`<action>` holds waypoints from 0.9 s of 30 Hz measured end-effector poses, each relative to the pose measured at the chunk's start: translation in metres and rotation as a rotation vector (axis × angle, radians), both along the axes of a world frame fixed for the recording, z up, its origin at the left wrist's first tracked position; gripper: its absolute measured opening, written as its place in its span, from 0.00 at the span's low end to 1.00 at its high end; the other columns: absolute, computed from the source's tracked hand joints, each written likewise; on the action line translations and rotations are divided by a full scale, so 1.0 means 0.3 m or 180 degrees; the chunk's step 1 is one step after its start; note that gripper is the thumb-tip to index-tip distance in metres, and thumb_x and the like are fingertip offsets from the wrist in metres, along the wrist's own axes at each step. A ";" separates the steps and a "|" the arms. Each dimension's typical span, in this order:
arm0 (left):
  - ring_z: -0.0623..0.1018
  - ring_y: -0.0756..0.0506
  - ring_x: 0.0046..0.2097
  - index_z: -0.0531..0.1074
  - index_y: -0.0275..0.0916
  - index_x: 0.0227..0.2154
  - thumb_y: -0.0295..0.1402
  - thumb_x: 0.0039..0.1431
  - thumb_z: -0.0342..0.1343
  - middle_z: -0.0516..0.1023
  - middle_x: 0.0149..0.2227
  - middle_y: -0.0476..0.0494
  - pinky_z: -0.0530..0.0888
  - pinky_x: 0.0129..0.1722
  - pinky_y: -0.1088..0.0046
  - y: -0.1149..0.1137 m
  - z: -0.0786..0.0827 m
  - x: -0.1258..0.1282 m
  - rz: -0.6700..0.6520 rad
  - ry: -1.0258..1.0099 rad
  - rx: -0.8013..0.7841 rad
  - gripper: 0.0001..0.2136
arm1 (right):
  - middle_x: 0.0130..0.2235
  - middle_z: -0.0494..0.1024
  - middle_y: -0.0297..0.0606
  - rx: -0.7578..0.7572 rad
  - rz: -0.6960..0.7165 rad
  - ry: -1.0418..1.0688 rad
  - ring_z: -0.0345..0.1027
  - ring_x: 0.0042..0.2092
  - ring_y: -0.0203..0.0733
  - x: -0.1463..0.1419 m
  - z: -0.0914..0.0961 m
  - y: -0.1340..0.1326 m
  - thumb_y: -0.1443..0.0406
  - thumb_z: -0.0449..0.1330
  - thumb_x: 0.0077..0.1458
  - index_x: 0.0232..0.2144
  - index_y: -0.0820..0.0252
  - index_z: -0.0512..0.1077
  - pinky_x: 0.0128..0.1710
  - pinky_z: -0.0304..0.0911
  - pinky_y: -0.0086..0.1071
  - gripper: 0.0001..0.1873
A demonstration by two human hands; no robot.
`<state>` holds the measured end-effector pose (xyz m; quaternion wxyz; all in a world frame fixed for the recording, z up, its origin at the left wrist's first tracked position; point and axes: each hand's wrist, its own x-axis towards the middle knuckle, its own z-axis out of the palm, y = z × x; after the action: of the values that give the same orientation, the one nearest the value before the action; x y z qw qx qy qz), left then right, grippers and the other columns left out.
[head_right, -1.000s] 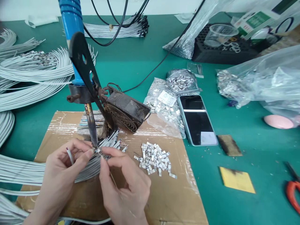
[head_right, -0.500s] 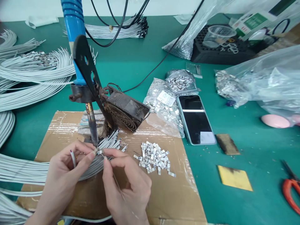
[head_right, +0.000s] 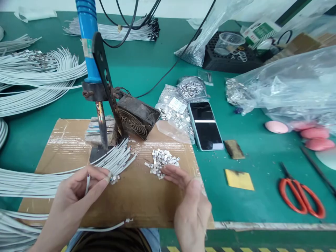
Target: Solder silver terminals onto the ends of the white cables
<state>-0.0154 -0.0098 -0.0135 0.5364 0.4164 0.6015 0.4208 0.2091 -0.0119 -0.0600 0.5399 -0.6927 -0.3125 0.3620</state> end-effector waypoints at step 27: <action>0.61 0.52 0.25 0.84 0.41 0.43 0.49 0.66 0.62 0.70 0.25 0.53 0.60 0.25 0.77 -0.132 -0.057 -0.068 -0.0656 -0.0587 -0.0822 0.17 | 0.22 0.74 0.31 -0.0170 0.2048 -0.2212 0.65 0.25 0.40 -0.050 0.032 0.139 0.65 0.63 0.57 0.26 0.55 0.76 0.27 0.55 0.33 0.08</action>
<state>-0.0357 -0.0494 -0.0307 0.6785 0.3633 0.5530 0.3193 0.1942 0.0298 -0.0505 0.2458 -0.6544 -0.6639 0.2655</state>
